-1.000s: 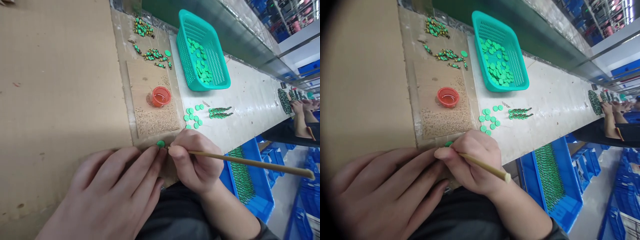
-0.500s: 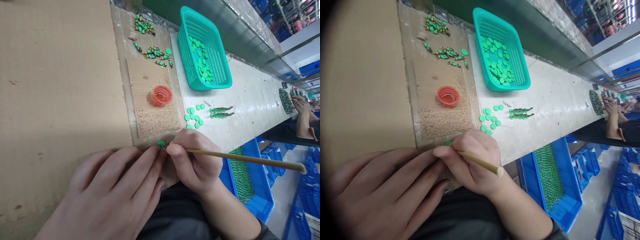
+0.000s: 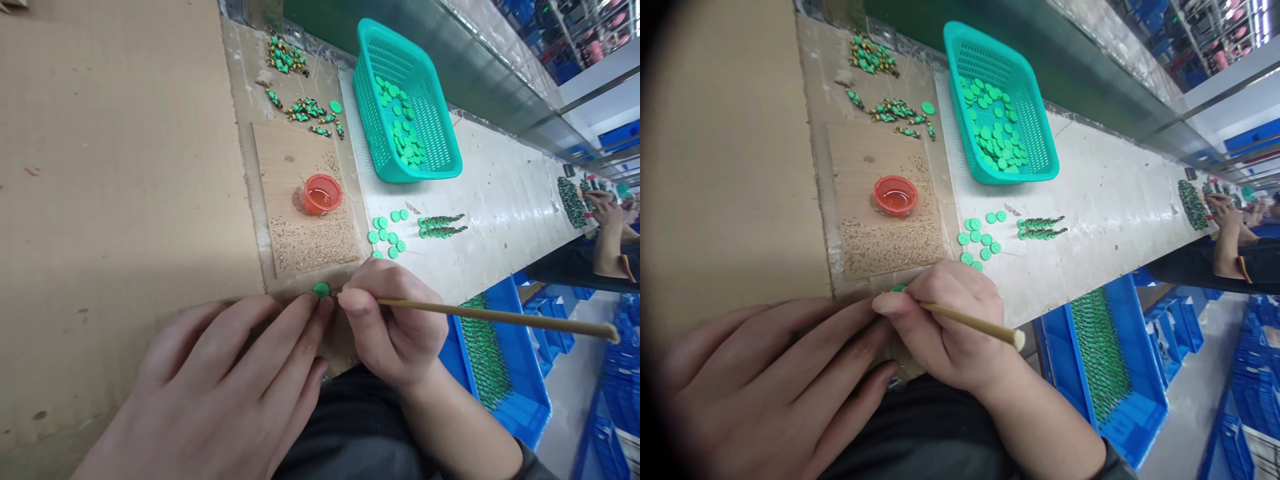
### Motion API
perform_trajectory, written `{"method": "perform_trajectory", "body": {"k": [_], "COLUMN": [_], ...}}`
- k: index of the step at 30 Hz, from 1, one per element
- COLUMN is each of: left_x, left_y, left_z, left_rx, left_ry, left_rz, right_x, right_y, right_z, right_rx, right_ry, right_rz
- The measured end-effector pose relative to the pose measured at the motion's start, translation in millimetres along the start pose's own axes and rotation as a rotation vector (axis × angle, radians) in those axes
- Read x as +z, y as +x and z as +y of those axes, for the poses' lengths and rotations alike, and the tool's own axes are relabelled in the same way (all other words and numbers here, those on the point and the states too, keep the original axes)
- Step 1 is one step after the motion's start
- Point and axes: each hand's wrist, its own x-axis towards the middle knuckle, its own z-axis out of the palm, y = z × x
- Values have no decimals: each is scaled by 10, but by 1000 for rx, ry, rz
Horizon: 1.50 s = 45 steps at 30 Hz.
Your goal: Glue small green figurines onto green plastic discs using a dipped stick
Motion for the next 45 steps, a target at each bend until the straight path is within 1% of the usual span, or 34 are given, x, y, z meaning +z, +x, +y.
{"method": "perform_trajectory", "body": {"k": [7,11,13,16,18,21,25,28,30,31,33,35,36,38,39,40,41,42,43,45], "left_x": [14,8,4,-17,-50,-111,-157,-192,-242,-267,-298,-329,-368,-541,-681,-852,-1042,-1239,-1429,-1738], "left_y": [18,33,62,158,244,344,362,351,345,339,309,247,200,67,-16,-106,-197,-282,-355,-456], "left_z": [-9,0,5,17,29,35,-6,-6,62,112,208,250,241,137,30,-123,-317,-545,-790,-1255], "left_rx": [19,9,11,-1,-17,-13,31,-10,-55,-80,-89,-95,-120,-224,-302,-395,-491,-582,-650,-744], "left_ry": [-10,10,23,52,54,48,38,-12,-58,-122,-86,-53,-35,13,48,91,140,185,225,277], "left_rz": [28,7,6,33,56,72,74,74,72,72,72,97,122,184,217,245,271,271,252,154], "right_x": [-11,6,7,-18,-53,-116,-205,-301,-377,-411,-459,-470,-470,-475,-483,-494,-504,-511,-513,-500], "right_y": [15,6,-12,-46,-69,-111,-191,-273,-352,-399,-490,-545,-553,-543,-533,-526,-524,-529,-541,-580], "right_z": [-5,6,17,25,15,-14,-50,-120,-200,-233,-254,-222,-201,-178,-175,-174,-172,-167,-160,-151], "right_rx": [7,21,16,53,99,130,109,106,152,167,211,229,234,245,255,266,277,290,299,343], "right_ry": [-22,-21,9,54,67,78,81,95,77,41,-14,8,27,49,60,70,75,78,80,69], "right_rz": [-29,-35,43,210,252,231,196,208,199,202,174,200,208,199,195,186,182,180,176,143]}}
